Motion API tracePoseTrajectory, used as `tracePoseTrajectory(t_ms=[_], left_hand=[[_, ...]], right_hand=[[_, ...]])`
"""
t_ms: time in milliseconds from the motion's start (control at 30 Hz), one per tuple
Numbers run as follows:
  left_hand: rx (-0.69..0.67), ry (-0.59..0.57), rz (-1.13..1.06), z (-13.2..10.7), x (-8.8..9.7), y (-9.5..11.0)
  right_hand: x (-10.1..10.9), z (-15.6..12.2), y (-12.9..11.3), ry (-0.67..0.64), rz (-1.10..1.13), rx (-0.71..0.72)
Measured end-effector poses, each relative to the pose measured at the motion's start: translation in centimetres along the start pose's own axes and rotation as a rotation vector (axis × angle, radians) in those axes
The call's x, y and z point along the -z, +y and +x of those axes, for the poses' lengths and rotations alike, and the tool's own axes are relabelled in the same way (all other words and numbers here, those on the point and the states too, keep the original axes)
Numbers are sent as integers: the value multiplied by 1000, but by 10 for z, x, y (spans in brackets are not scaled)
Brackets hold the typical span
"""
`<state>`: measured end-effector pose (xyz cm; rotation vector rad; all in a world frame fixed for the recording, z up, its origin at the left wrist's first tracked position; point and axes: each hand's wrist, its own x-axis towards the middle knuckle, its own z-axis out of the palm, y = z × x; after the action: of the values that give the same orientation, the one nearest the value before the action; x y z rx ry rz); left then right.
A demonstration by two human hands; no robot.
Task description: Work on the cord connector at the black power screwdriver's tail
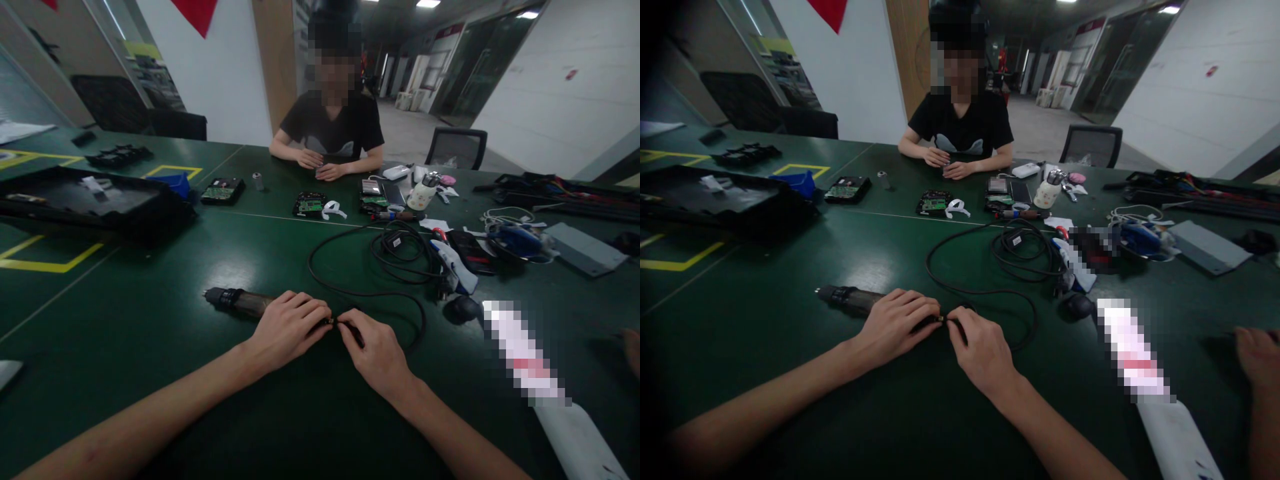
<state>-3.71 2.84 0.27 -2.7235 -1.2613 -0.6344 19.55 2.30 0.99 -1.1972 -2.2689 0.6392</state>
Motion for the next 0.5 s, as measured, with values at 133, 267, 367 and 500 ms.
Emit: tracePoseTrajectory(t_ms=[133,267,367,500], left_hand=[[-52,-3,-35,0,1,-1],[-11,0,1,0,0,-1],[-27,5,-13,0,1,-1],[-38,1,-42,0,0,-2]], right_hand=[[0,0,0,4,-7,2],[0,0,-1,6,1,-1],[0,0,-1,14,-2,4],[-1,0,-1,21,-12,7]])
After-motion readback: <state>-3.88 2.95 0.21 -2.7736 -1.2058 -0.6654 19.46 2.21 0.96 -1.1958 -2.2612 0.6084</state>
